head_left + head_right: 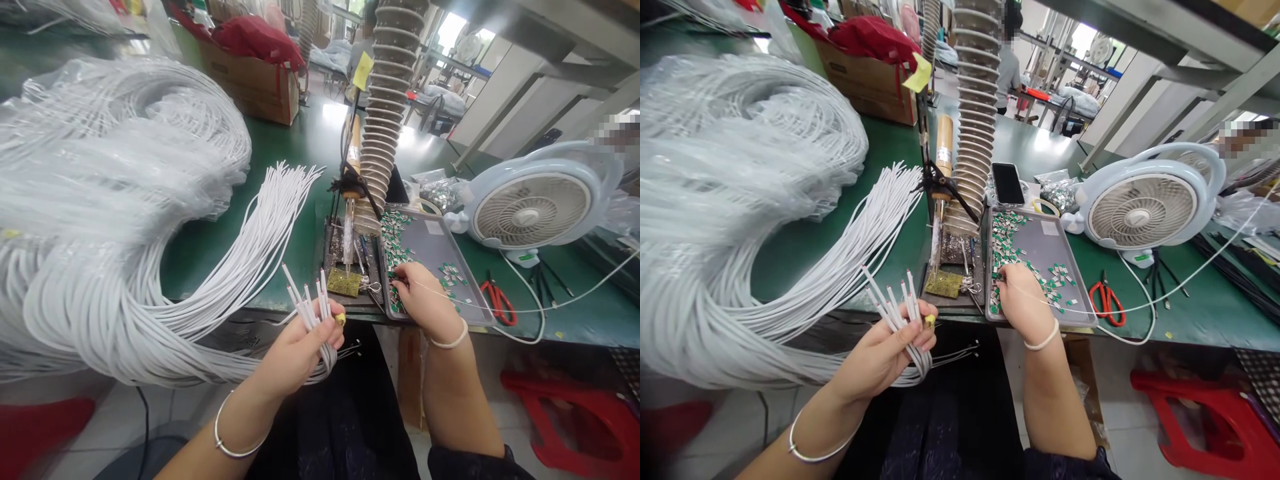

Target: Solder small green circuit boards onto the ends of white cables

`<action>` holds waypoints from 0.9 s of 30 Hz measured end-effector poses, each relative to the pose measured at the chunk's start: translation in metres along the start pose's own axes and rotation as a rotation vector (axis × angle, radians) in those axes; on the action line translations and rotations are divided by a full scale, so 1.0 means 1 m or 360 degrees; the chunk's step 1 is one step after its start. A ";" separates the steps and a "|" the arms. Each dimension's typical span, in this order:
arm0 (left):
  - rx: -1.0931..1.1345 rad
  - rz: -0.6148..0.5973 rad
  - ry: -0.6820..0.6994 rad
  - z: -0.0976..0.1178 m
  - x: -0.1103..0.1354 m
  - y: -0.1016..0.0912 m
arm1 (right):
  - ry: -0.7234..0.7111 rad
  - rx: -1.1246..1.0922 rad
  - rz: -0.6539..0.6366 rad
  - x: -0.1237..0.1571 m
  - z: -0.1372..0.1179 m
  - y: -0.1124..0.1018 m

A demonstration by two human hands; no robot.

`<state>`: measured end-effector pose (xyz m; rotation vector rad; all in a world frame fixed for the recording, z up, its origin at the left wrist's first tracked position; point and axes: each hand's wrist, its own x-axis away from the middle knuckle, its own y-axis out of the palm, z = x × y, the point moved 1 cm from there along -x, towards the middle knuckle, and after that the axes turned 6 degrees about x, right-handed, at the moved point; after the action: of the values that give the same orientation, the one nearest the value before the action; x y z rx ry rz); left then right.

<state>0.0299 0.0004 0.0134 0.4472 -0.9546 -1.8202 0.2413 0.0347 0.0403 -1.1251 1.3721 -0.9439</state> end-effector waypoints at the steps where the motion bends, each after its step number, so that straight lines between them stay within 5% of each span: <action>1: 0.0017 0.0005 0.0002 0.000 0.000 0.000 | 0.0020 -0.0014 -0.0009 0.000 0.000 -0.001; 7: 0.0072 0.0120 0.0045 -0.001 -0.001 0.000 | 0.0084 -0.0156 -0.0042 0.003 0.001 -0.005; 19: 0.0051 0.0326 0.0079 0.000 -0.002 0.005 | -0.0103 -0.0348 0.0361 0.010 -0.002 -0.008; 27: 0.0002 0.0420 0.0124 -0.002 -0.002 0.009 | -0.0013 -0.0903 0.0400 0.034 -0.029 -0.016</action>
<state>0.0377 -0.0004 0.0184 0.3714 -0.9152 -1.5536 0.2154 -0.0033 0.0507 -1.3227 1.7856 -0.3703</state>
